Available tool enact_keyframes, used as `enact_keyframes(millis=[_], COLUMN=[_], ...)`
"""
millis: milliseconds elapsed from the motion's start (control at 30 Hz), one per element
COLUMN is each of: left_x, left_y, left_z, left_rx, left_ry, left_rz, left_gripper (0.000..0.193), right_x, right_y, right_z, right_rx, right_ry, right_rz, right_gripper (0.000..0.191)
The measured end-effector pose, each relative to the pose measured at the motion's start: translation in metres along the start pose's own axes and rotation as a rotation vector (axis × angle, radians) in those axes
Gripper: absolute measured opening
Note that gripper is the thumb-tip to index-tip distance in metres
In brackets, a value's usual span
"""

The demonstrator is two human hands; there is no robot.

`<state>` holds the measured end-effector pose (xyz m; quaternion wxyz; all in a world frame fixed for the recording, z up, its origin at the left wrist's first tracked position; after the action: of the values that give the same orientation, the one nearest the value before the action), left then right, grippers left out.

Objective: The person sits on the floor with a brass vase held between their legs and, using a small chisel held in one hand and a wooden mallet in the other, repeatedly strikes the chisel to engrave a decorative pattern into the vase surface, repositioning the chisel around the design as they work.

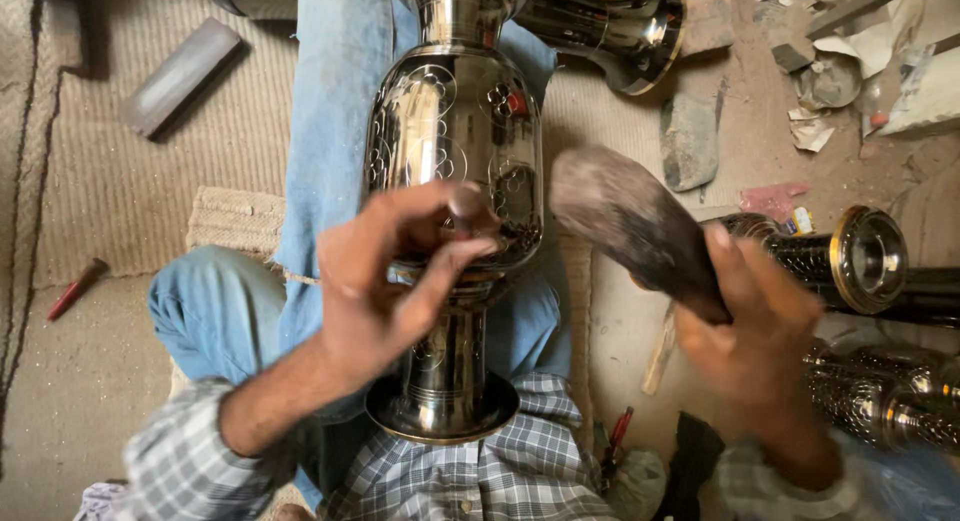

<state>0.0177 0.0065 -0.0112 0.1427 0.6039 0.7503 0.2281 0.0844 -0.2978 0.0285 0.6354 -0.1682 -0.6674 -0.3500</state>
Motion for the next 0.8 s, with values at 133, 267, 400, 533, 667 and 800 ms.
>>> enact_keyframes(millis=[133,267,400,533,667,800], left_x=[-0.001,-0.001,0.003,0.002,-0.001,0.0], left_y=[-0.008,-0.014,-0.014,-0.007,-0.001,0.005], left_z=[0.003,0.002,0.005,0.002,-0.006,0.002], left_rx=[-0.046,-0.116,-0.078,-0.083,-0.125,0.062], left_ry=[0.001,-0.01,0.164,0.203,0.186,-0.002], left_rz=[-0.099,-0.117,-0.096,0.008,0.085,0.06], left_gripper=[0.033,0.026,0.031,0.029,0.028,0.027], right_x=[0.041,0.063,0.073,0.074,0.075,0.054], right_y=[0.039,0.073,0.085,0.083,0.082,0.077], right_z=[0.01,0.021,0.046,0.039,0.037,0.023], right_rx=[-0.022,-0.13,0.208,0.179,0.211,0.054], right_ry=[0.113,0.119,-0.16,-0.15,-0.019,-0.059], right_rz=[0.002,0.217,0.381,0.412,0.313,0.484], right_gripper=[0.073,0.049,0.076,0.082,0.09,0.101])
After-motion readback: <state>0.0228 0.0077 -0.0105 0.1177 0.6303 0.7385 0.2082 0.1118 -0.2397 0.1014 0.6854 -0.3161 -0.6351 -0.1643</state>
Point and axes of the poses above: each hand's wrist, its own y-axis towards the middle knuckle, its own x-axis out of the back of the hand, z = x × y, the point moved 7 cm from there along y, towards the middle knuckle, and after that the axes turned 5 degrees about z, right-handed, at the moved point
